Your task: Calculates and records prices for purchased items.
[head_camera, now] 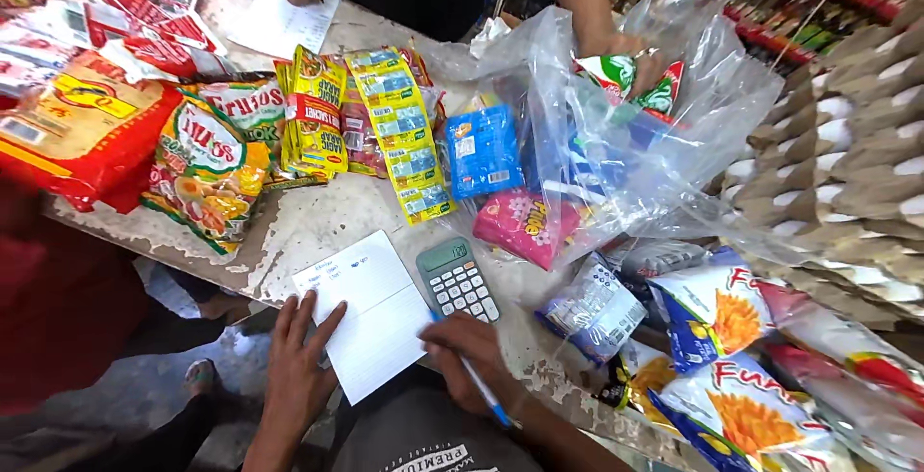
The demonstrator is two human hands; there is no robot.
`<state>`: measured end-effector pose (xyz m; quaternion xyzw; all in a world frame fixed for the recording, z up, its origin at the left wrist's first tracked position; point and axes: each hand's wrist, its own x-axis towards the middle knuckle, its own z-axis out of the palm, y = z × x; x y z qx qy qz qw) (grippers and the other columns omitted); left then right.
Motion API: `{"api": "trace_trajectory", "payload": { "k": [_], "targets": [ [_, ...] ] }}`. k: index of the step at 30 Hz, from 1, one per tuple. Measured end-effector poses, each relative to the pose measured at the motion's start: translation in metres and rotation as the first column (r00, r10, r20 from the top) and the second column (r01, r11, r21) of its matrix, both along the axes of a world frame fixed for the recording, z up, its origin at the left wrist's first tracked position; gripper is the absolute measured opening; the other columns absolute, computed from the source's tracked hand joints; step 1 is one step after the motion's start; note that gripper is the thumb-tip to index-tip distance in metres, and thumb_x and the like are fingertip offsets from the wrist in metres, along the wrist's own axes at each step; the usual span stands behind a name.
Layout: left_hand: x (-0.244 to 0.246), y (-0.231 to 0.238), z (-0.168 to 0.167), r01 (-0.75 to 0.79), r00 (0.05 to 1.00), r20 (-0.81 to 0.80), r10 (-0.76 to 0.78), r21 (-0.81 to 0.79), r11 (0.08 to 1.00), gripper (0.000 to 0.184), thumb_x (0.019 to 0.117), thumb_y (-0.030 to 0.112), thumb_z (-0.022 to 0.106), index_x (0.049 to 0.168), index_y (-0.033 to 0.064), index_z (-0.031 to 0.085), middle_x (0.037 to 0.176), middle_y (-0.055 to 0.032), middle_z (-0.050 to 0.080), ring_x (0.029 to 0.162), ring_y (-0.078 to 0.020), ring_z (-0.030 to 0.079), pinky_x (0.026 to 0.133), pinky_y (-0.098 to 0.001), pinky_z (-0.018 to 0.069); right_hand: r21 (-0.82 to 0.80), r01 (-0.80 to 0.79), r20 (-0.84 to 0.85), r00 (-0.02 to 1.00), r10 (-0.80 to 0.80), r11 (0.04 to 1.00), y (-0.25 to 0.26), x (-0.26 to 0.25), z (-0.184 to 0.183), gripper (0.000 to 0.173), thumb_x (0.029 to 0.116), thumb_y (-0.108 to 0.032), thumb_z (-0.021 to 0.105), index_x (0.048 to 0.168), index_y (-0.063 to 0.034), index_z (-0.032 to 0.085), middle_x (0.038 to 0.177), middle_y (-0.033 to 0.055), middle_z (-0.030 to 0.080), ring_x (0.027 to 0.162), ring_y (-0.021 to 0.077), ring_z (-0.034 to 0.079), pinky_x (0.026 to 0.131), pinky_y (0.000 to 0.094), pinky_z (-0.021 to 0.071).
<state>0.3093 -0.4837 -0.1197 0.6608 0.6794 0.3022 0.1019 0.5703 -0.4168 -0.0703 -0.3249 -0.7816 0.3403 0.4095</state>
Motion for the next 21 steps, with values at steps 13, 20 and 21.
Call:
{"api": "trace_trajectory", "payload": {
  "k": [13,20,21],
  "targets": [
    [0.000,-0.014,-0.002,-0.048,0.994,0.091,0.052,-0.049,0.998,0.051,0.0818,0.032,0.071,0.133,0.0331,0.068,0.155,-0.0116,0.049,0.146,-0.0419,0.040,0.106,-0.0703,0.0372,-0.432,-0.034,-0.195,0.979,-0.057,0.901,0.065,-0.099,-0.018,0.009,0.0851,0.000,0.066,0.093,0.0020,0.067,0.074,0.0025,0.068,0.065,0.0055,0.063,0.061,0.0217,0.0541],
    [-0.003,-0.016,-0.004,-0.030,0.995,0.096,0.035,-0.059,0.998,0.047,0.0833,0.037,0.069,0.131,0.0343,0.069,0.155,-0.0100,0.049,0.146,-0.0401,0.040,0.107,-0.0676,0.0382,-0.320,0.109,-0.076,0.987,-0.140,0.941,0.084,-0.118,-0.022,0.008,0.0854,-0.002,0.066,0.078,-0.0028,0.068,0.061,-0.0009,0.063,0.054,0.0016,0.057,0.052,0.0194,0.0484],
    [-0.004,-0.017,-0.003,-0.027,0.994,0.108,0.034,-0.063,0.998,0.047,0.0838,0.038,0.069,0.130,0.0342,0.070,0.155,-0.0094,0.049,0.146,-0.0396,0.040,0.108,-0.0679,0.0372,-0.287,0.131,-0.070,0.985,-0.157,0.949,0.084,-0.119,-0.027,0.009,0.0854,-0.002,0.065,0.076,-0.0025,0.068,0.060,-0.0016,0.062,0.054,0.0005,0.056,0.051,0.0182,0.0476]
  ]
}}
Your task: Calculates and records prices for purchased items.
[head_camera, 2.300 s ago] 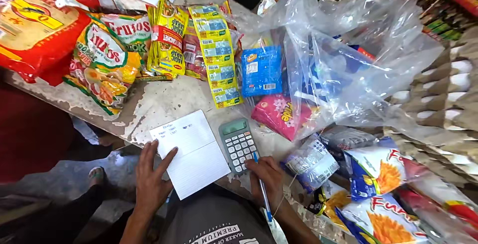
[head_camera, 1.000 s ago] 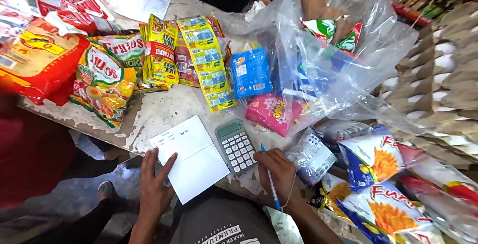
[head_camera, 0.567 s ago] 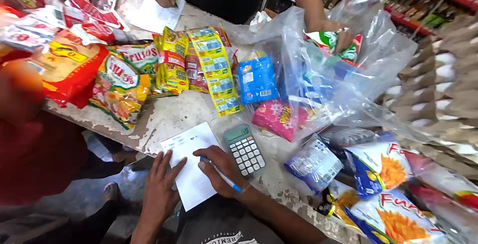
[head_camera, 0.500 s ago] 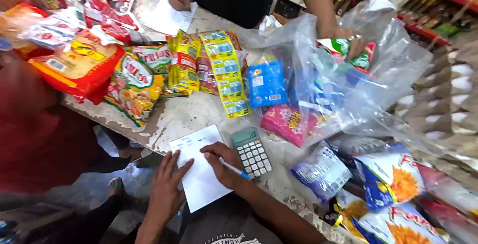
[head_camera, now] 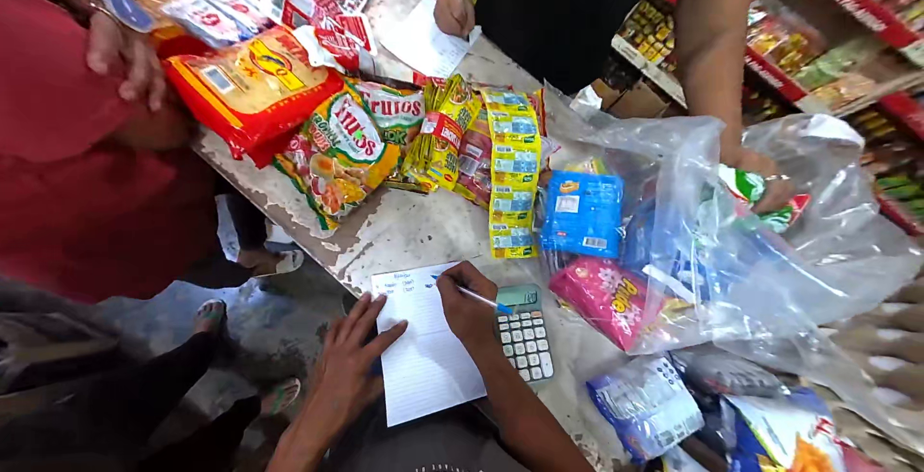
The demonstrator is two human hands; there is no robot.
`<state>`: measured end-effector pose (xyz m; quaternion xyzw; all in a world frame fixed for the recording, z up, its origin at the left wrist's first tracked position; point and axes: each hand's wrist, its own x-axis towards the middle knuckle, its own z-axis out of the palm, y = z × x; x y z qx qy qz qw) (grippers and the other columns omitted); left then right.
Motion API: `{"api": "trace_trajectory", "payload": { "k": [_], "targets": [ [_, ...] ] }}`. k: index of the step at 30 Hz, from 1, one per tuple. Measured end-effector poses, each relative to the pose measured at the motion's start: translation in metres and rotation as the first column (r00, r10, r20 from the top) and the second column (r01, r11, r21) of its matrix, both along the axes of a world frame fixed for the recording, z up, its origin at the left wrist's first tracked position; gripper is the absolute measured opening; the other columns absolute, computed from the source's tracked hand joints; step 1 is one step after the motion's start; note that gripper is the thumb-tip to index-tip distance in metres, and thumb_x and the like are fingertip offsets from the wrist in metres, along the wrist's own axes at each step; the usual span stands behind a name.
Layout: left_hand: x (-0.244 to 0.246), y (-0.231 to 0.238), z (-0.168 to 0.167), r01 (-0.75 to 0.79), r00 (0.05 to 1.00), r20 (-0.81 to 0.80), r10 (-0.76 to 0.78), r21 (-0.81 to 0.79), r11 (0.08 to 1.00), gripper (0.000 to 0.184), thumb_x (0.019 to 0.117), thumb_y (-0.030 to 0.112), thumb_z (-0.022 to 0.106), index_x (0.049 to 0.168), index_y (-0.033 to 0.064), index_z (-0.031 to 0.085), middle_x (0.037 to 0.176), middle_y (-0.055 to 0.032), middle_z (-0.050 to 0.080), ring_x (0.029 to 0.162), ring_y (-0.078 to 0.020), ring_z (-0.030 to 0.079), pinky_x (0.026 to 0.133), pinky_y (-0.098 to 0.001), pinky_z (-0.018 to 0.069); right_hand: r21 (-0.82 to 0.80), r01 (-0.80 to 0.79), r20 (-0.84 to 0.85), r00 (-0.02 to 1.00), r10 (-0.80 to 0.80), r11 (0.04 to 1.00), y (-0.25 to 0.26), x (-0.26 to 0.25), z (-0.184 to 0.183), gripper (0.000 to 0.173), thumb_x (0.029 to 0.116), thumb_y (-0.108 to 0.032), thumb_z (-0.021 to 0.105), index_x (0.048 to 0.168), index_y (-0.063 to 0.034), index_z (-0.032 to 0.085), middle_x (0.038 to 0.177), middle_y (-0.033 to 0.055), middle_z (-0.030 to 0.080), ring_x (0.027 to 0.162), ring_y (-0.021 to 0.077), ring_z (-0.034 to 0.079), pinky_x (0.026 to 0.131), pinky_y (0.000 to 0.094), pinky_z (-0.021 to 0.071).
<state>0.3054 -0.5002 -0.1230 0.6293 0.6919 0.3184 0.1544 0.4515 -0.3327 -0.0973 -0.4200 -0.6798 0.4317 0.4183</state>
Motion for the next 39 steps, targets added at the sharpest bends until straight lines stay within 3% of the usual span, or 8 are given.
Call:
{"api": "trace_trajectory", "payload": {
  "k": [5,9,11,15,18,22,39],
  "targets": [
    [-0.006,-0.003,0.003,0.033,0.998,0.048,-0.032,-0.020,0.999,0.048,0.0810,0.042,0.074,0.128,0.0323,0.071,0.156,-0.0082,0.048,0.148,-0.0363,0.038,0.111,-0.0713,0.0316,0.092,0.053,0.078,0.995,-0.061,0.994,-0.004,0.001,-0.003,0.012,0.0841,-0.001,0.063,0.073,-0.0020,0.067,0.059,-0.0028,0.060,0.053,-0.0022,0.054,0.050,0.0150,0.0453],
    [-0.012,-0.007,0.005,0.032,0.997,0.073,-0.031,-0.007,0.999,0.046,0.0806,0.050,0.075,0.123,0.0312,0.074,0.154,-0.0075,0.052,0.147,-0.0315,0.042,0.114,-0.0682,0.0308,0.054,0.027,0.070,0.997,-0.030,0.998,-0.003,0.004,-0.001,0.011,0.0842,0.002,0.062,0.074,-0.0012,0.066,0.060,-0.0025,0.060,0.054,-0.0010,0.055,0.051,0.0151,0.0463],
    [-0.015,-0.007,0.005,0.031,0.998,0.052,-0.031,-0.001,1.000,0.055,0.0768,0.051,0.077,0.128,0.0316,0.070,0.153,-0.0086,0.052,0.145,-0.0321,0.044,0.114,-0.0676,0.0325,0.004,-0.007,0.077,0.997,0.007,1.000,-0.003,0.007,0.003,0.011,0.0852,0.002,0.062,0.075,-0.0015,0.066,0.061,-0.0031,0.060,0.054,-0.0012,0.055,0.051,0.0152,0.0457],
    [-0.014,-0.007,0.001,0.060,0.998,0.028,-0.060,-0.003,0.998,0.071,0.0666,0.033,0.085,0.135,0.0331,0.066,0.155,-0.0120,0.049,0.145,-0.0374,0.043,0.111,-0.0700,0.0336,0.079,0.003,0.104,0.994,-0.011,0.997,-0.008,0.012,-0.003,0.011,0.0858,0.000,0.062,0.077,0.0001,0.067,0.062,-0.0017,0.062,0.055,-0.0009,0.056,0.051,0.0149,0.0471],
    [-0.015,-0.008,0.001,0.060,0.997,0.040,-0.060,-0.009,0.998,0.066,0.0701,0.037,0.083,0.134,0.0338,0.067,0.155,-0.0116,0.048,0.145,-0.0361,0.043,0.112,-0.0685,0.0332,0.172,0.014,0.167,0.985,-0.043,0.985,-0.011,0.010,-0.008,0.011,0.0842,-0.003,0.063,0.075,0.0001,0.069,0.062,-0.0010,0.063,0.055,-0.0017,0.057,0.051,0.0143,0.0477],
    [-0.014,-0.009,0.001,0.055,0.997,0.060,-0.055,-0.001,0.998,0.058,0.0771,0.042,0.077,0.133,0.0333,0.067,0.155,-0.0122,0.049,0.145,-0.0362,0.043,0.112,-0.0671,0.0345,0.130,-0.015,0.192,0.981,-0.010,0.991,-0.010,0.008,-0.008,0.011,0.0852,-0.002,0.063,0.076,-0.0005,0.069,0.063,-0.0011,0.063,0.055,-0.0014,0.057,0.051,0.0144,0.0476],
    [-0.017,-0.008,0.000,0.039,0.994,0.107,-0.039,0.004,0.999,0.047,0.0840,0.044,0.073,0.130,0.0321,0.070,0.153,-0.0109,0.051,0.145,-0.0339,0.044,0.113,-0.0604,0.0381,0.117,0.015,0.249,0.968,-0.044,0.993,-0.006,0.003,-0.005,0.014,0.0884,-0.007,0.062,0.075,-0.0060,0.064,0.059,-0.0041,0.057,0.051,-0.0004,0.052,0.048,0.0167,0.0439]
  ]
}}
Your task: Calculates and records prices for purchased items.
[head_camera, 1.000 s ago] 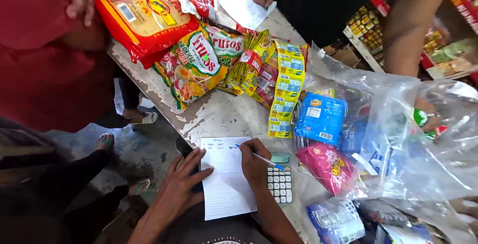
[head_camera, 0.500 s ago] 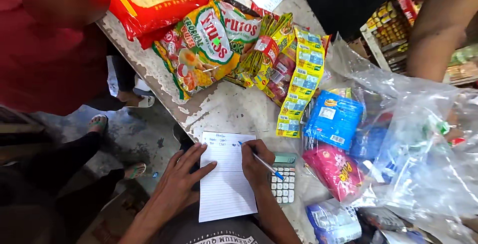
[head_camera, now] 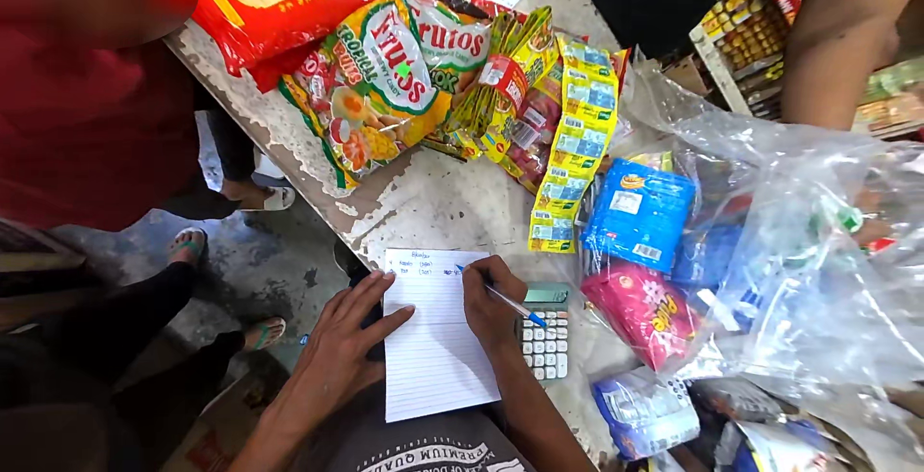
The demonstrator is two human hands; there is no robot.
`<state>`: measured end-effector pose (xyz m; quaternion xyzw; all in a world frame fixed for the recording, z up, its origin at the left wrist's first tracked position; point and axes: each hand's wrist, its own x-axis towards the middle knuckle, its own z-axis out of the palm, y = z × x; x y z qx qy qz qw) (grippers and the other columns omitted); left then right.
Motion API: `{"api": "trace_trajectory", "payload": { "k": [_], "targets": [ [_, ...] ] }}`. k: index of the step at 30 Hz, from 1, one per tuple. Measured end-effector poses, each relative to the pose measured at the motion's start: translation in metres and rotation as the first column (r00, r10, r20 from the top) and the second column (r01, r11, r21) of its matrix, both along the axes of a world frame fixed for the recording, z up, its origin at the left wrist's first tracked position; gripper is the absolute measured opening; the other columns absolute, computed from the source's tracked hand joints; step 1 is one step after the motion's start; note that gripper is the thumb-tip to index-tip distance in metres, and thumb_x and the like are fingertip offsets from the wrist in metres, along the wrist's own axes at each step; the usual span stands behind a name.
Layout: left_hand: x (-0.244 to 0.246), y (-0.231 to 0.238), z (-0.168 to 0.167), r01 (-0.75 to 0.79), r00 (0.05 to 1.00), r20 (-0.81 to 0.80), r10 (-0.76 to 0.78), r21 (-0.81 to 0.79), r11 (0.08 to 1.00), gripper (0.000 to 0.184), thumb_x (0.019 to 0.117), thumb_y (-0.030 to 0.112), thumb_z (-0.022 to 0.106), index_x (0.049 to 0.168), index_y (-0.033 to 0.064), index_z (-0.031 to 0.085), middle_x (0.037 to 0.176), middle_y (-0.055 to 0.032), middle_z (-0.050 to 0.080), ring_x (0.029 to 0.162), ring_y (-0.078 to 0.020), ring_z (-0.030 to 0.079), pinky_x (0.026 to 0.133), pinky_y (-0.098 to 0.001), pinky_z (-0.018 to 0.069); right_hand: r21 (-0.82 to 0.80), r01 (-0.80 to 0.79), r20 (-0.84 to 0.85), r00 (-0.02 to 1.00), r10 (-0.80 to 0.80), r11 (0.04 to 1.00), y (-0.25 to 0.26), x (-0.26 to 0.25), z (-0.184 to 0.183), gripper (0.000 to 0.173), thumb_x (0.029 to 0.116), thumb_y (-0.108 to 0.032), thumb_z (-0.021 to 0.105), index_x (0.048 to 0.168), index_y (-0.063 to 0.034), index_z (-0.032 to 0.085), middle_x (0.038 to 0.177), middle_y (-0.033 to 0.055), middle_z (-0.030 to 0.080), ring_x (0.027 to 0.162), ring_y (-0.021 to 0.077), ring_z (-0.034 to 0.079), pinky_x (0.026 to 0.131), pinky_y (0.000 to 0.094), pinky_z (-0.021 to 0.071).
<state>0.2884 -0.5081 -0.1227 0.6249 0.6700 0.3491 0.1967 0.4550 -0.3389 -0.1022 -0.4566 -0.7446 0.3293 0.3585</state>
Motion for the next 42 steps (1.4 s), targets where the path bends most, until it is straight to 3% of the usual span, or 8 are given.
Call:
{"api": "trace_trajectory", "payload": {
  "k": [15,27,42],
  "targets": [
    [0.0026,-0.0002,-0.0060,-0.017,0.999,0.043,0.016,0.033,0.999,0.045,0.0860,0.045,0.071,0.129,0.0329,0.070,0.153,-0.0103,0.051,0.146,-0.0332,0.043,0.114,-0.0577,0.0381,-0.026,0.024,-0.001,1.000,-0.024,0.999,0.0003,-0.0007,0.0055,0.013,0.0868,-0.005,0.062,0.074,-0.0064,0.062,0.058,-0.0035,0.056,0.050,0.0006,0.052,0.048,0.0173,0.0445],
    [-0.0020,0.0015,-0.0033,-0.006,0.998,0.059,0.002,0.061,0.998,0.041,0.0898,0.044,0.062,0.126,0.0284,0.073,0.149,-0.0186,0.054,0.143,-0.0421,0.044,0.112,-0.0605,0.0379,-0.014,0.059,-0.046,0.997,-0.060,0.998,-0.0003,-0.0076,0.0086,0.010,0.0834,-0.001,0.064,0.073,-0.0035,0.063,0.059,-0.0003,0.057,0.052,0.0020,0.054,0.049,0.0179,0.0457],
    [0.0001,-0.0002,-0.0032,-0.025,0.999,0.041,0.024,0.025,0.999,0.045,0.0847,0.042,0.072,0.128,0.0320,0.071,0.152,-0.0111,0.052,0.145,-0.0343,0.044,0.113,-0.0581,0.0394,0.013,0.058,-0.052,0.997,-0.058,0.998,0.0001,-0.0018,0.0001,0.012,0.0870,-0.005,0.063,0.075,-0.0052,0.063,0.059,-0.0032,0.057,0.052,0.0002,0.053,0.049,0.0168,0.0455]
  ]
}}
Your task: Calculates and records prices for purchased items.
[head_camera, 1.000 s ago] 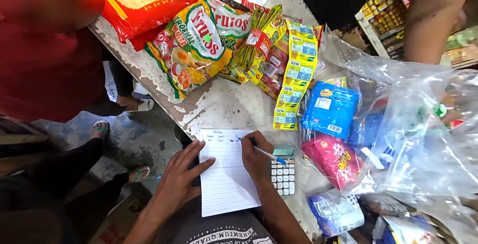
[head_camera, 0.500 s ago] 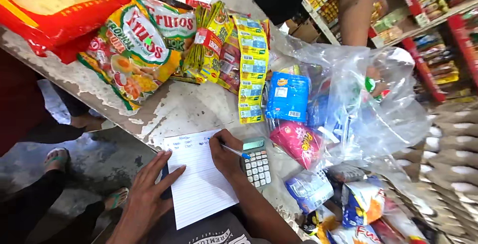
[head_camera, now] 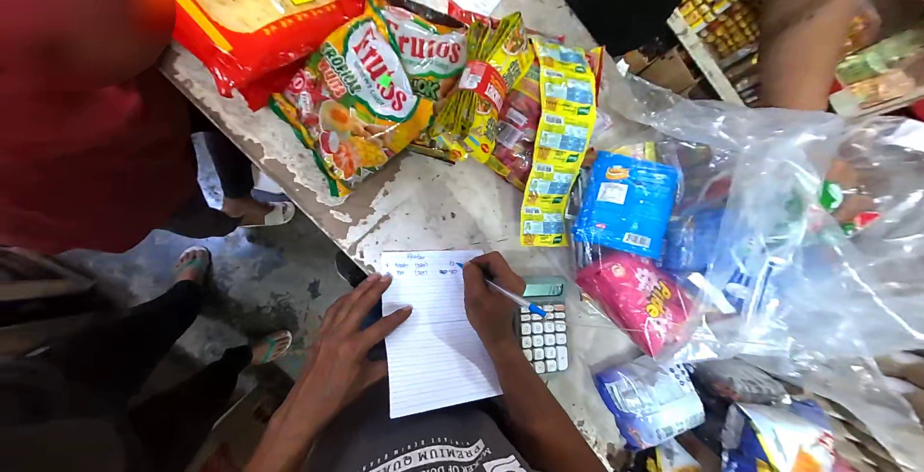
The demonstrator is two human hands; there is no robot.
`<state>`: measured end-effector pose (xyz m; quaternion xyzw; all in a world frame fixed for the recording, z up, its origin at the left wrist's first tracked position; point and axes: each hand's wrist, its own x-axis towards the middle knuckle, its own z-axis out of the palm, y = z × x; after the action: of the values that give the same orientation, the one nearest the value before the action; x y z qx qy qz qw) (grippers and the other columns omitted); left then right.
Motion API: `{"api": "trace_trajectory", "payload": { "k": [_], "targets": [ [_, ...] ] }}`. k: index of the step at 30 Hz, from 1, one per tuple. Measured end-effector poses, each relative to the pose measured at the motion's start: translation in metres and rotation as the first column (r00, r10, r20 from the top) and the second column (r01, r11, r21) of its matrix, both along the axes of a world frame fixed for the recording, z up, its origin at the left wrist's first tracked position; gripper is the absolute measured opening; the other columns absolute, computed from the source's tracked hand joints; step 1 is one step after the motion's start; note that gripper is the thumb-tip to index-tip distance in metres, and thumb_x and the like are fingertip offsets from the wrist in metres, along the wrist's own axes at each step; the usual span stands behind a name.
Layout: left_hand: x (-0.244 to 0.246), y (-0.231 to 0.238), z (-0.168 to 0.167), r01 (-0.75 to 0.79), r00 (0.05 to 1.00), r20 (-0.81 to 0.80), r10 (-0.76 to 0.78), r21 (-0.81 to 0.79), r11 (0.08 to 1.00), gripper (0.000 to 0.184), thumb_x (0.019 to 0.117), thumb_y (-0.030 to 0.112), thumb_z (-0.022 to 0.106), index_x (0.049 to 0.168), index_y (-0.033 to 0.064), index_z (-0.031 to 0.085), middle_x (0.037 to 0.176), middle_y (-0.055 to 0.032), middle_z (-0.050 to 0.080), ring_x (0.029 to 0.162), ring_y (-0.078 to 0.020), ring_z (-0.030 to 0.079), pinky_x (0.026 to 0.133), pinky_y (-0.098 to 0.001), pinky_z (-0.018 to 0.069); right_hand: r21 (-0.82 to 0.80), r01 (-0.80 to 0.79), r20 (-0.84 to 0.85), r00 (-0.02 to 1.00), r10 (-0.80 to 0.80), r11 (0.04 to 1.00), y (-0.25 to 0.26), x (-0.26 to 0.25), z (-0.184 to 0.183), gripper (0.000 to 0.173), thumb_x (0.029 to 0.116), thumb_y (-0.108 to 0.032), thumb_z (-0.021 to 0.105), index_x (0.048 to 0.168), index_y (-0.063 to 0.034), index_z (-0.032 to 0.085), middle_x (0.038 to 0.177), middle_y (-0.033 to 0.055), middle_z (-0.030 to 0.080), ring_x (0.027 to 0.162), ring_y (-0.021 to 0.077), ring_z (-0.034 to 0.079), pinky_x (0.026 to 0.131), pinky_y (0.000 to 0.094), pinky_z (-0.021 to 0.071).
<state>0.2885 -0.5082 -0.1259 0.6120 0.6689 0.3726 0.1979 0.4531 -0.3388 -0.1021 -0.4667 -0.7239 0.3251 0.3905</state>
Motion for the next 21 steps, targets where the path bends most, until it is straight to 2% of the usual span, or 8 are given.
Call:
{"api": "trace_trajectory", "payload": {
  "k": [4,7,9,12,14,16,18,21],
  "targets": [
    [0.001,-0.001,-0.003,0.001,1.000,-0.011,-0.001,0.008,1.000,0.043,0.0875,0.047,0.069,0.128,0.0319,0.071,0.152,-0.0114,0.053,0.144,-0.0336,0.045,0.113,-0.0583,0.0394,0.002,-0.001,0.057,0.998,0.001,1.000,-0.001,0.000,0.002,0.013,0.0859,-0.006,0.062,0.073,-0.0067,0.062,0.058,-0.0036,0.056,0.050,0.0003,0.052,0.048,0.0170,0.0437],
    [0.000,0.000,-0.002,0.004,1.000,-0.022,-0.004,0.004,1.000,0.043,0.0857,0.041,0.071,0.128,0.0319,0.071,0.152,-0.0106,0.052,0.145,-0.0337,0.044,0.113,-0.0578,0.0398,0.008,0.002,0.047,0.999,-0.002,1.000,0.000,-0.001,0.002,0.013,0.0868,-0.006,0.062,0.074,-0.0061,0.063,0.059,-0.0037,0.056,0.051,-0.0001,0.052,0.048,0.0165,0.0438],
    [-0.001,-0.001,0.001,0.010,1.000,-0.026,-0.011,-0.013,1.000,0.045,0.0842,0.039,0.072,0.129,0.0318,0.071,0.154,-0.0098,0.051,0.146,-0.0329,0.043,0.114,-0.0588,0.0389,-0.026,-0.029,-0.002,1.000,0.029,0.999,0.001,0.001,0.004,0.012,0.0873,-0.004,0.062,0.076,-0.0047,0.064,0.060,-0.0036,0.057,0.052,-0.0003,0.053,0.049,0.0161,0.0445],
    [0.001,-0.001,0.005,0.009,0.998,-0.069,-0.012,-0.036,0.999,0.048,0.0841,0.043,0.073,0.130,0.0321,0.070,0.154,-0.0100,0.050,0.146,-0.0328,0.044,0.114,-0.0650,0.0345,-0.098,-0.044,-0.127,0.991,0.031,0.994,0.000,0.004,0.015,0.011,0.0885,-0.001,0.060,0.078,-0.0052,0.063,0.061,-0.0038,0.057,0.051,0.0008,0.052,0.048,0.0166,0.0440],
    [0.003,0.001,0.008,0.000,0.995,-0.101,-0.003,-0.038,0.999,0.047,0.0870,0.040,0.069,0.132,0.0300,0.069,0.153,-0.0132,0.051,0.144,-0.0359,0.045,0.113,-0.0690,0.0322,-0.126,-0.072,-0.186,0.981,0.047,0.989,-0.002,0.007,0.029,0.009,0.0908,-0.001,0.061,0.084,-0.0057,0.064,0.064,-0.0029,0.059,0.053,0.0027,0.054,0.049,0.0181,0.0459],
    [0.007,0.002,0.010,-0.008,0.990,-0.138,0.003,-0.038,0.999,0.045,0.0908,0.028,0.061,0.136,0.0281,0.067,0.152,-0.0168,0.051,0.143,-0.0398,0.045,0.112,-0.0709,0.0320,-0.114,-0.106,-0.208,0.975,0.080,0.988,-0.007,0.011,0.038,0.004,0.0899,-0.002,0.063,0.092,-0.0037,0.065,0.069,-0.0011,0.062,0.057,0.0041,0.058,0.052,0.0199,0.0505],
    [0.011,0.004,0.011,-0.009,0.985,-0.172,0.003,-0.033,0.999,0.046,0.0940,0.021,0.053,0.138,0.0285,0.065,0.151,-0.0198,0.051,0.143,-0.0431,0.044,0.111,-0.0714,0.0330,-0.097,-0.110,-0.203,0.975,0.089,0.989,-0.011,0.014,0.041,0.008,0.0874,-0.002,0.066,0.096,-0.0014,0.067,0.073,0.0006,0.065,0.061,0.0059,0.061,0.056,0.0224,0.0540],
    [0.014,0.008,0.013,-0.005,0.978,-0.210,0.000,-0.022,1.000,0.050,0.0921,0.018,0.054,0.139,0.0311,0.064,0.149,-0.0257,0.050,0.140,-0.0493,0.045,0.107,-0.0736,0.0341,-0.123,-0.063,-0.184,0.982,0.040,0.990,-0.014,0.010,0.037,0.005,0.0834,-0.002,0.067,0.088,-0.0038,0.067,0.071,0.0000,0.066,0.062,0.0054,0.062,0.057,0.0227,0.0547]
  ]
}}
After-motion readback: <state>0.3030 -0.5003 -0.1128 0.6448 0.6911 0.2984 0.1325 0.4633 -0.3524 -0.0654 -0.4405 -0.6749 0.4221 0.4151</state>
